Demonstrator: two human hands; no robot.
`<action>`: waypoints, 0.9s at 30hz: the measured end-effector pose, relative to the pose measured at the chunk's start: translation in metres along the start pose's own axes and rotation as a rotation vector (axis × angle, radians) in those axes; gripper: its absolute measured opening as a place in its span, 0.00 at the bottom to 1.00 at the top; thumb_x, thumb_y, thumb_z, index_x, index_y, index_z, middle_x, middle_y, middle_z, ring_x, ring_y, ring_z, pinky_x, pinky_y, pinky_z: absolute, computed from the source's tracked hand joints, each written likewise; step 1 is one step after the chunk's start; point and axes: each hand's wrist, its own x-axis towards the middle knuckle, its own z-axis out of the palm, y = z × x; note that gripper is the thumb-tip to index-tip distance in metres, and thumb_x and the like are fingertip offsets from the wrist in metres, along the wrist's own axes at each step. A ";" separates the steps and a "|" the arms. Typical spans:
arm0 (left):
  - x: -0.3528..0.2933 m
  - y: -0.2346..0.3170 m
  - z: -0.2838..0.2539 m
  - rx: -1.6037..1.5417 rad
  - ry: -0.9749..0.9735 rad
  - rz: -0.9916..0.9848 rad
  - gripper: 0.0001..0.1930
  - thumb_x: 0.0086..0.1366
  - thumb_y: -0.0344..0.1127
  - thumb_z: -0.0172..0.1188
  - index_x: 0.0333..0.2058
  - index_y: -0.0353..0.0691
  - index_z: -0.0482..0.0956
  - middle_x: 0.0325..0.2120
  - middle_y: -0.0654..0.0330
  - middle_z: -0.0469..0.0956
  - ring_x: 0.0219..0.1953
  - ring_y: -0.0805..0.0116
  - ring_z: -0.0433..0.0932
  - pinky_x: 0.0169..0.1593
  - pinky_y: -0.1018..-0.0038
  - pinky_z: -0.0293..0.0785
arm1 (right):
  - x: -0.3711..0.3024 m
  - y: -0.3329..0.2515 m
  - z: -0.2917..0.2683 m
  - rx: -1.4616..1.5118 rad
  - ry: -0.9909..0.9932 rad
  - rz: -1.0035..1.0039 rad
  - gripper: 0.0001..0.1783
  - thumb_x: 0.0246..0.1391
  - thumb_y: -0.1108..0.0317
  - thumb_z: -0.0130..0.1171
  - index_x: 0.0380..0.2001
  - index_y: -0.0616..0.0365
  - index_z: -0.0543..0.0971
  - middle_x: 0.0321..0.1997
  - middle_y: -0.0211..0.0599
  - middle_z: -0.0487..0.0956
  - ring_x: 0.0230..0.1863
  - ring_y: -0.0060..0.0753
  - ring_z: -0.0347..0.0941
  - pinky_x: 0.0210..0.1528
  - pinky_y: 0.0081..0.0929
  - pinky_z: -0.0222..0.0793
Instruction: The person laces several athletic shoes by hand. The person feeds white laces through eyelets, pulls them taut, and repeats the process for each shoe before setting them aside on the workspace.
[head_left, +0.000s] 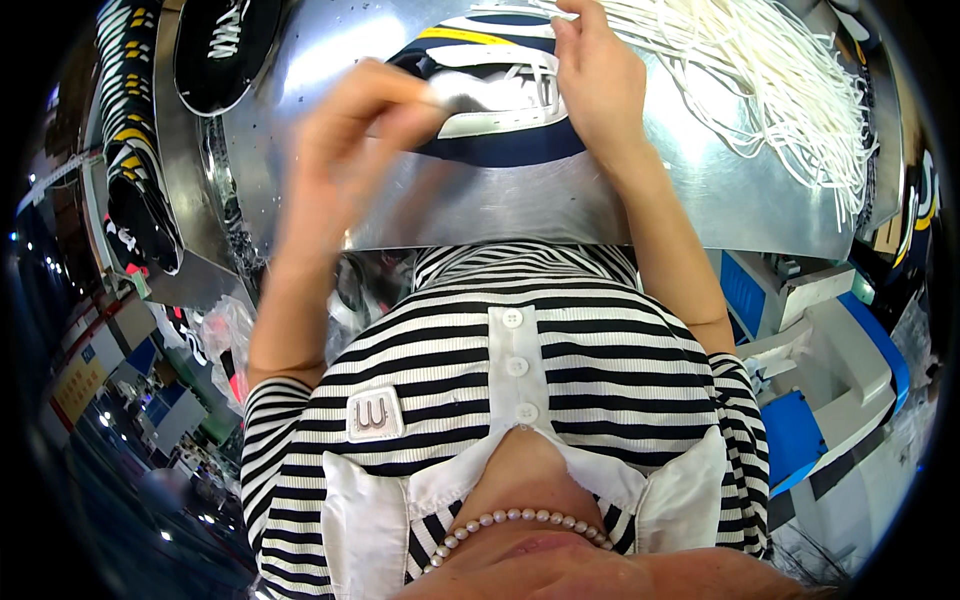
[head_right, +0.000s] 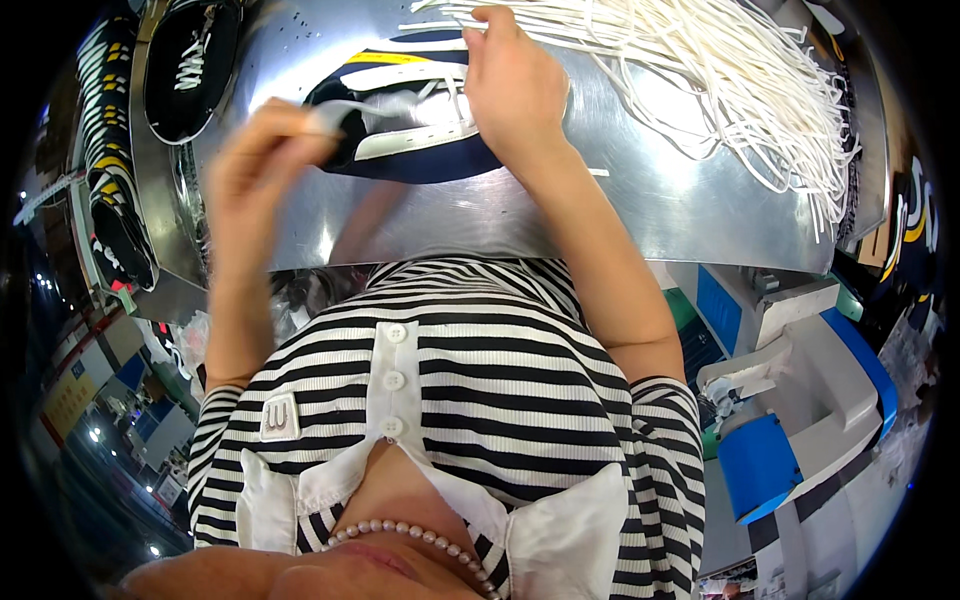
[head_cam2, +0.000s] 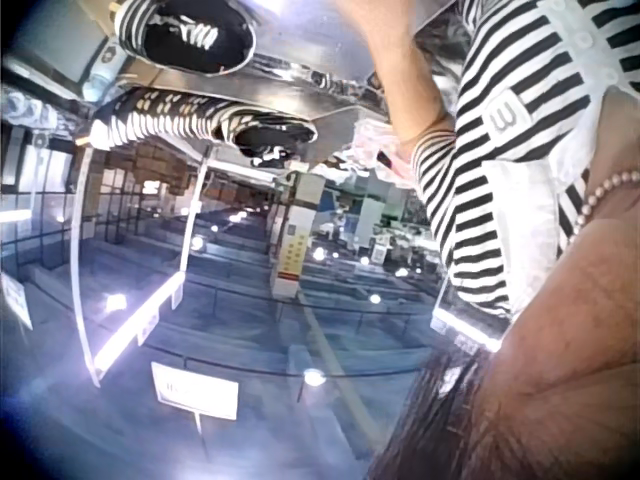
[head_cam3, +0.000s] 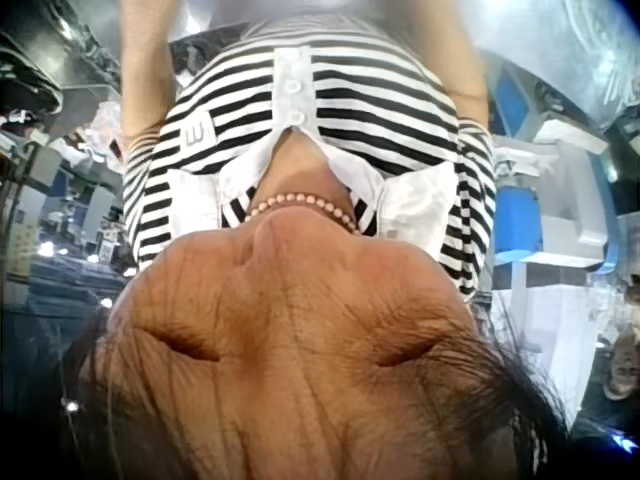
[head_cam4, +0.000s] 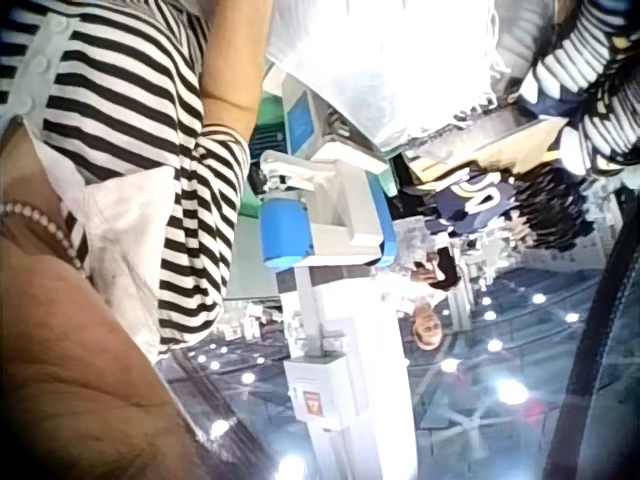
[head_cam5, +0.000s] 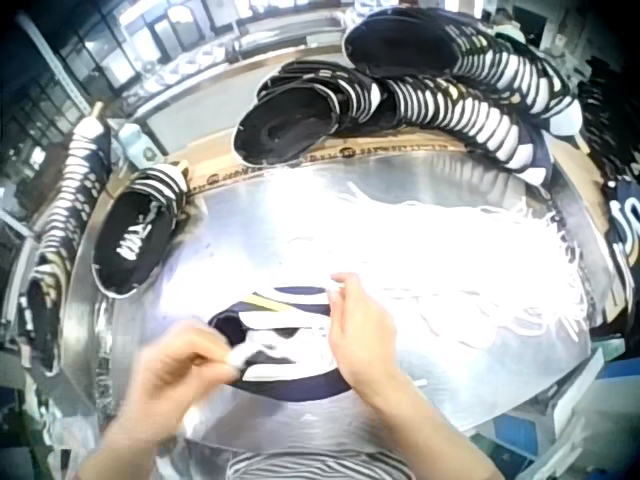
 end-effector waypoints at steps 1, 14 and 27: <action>0.004 -0.008 0.024 0.388 0.014 0.222 0.07 0.57 0.29 0.69 0.35 0.39 0.82 0.37 0.61 0.78 0.40 0.68 0.75 0.43 0.74 0.71 | 0.003 -0.003 -0.005 0.066 0.003 0.019 0.12 0.66 0.67 0.48 0.48 0.60 0.73 0.29 0.49 0.79 0.32 0.47 0.78 0.37 0.40 0.72; 0.020 -0.031 0.071 0.492 0.133 -0.026 0.10 0.57 0.30 0.69 0.36 0.36 0.79 0.33 0.58 0.82 0.32 0.65 0.81 0.36 0.74 0.75 | -0.061 -0.012 -0.049 0.357 -0.293 0.019 0.13 0.64 0.72 0.55 0.52 0.60 0.73 0.30 0.32 0.80 0.32 0.20 0.76 0.34 0.16 0.69; 0.015 -0.042 0.062 0.356 -0.014 0.037 0.11 0.58 0.31 0.68 0.39 0.35 0.80 0.33 0.57 0.83 0.34 0.65 0.83 0.40 0.75 0.75 | -0.058 -0.019 -0.033 0.383 -0.398 0.212 0.13 0.60 0.70 0.58 0.45 0.58 0.67 0.27 0.39 0.81 0.27 0.41 0.79 0.30 0.33 0.72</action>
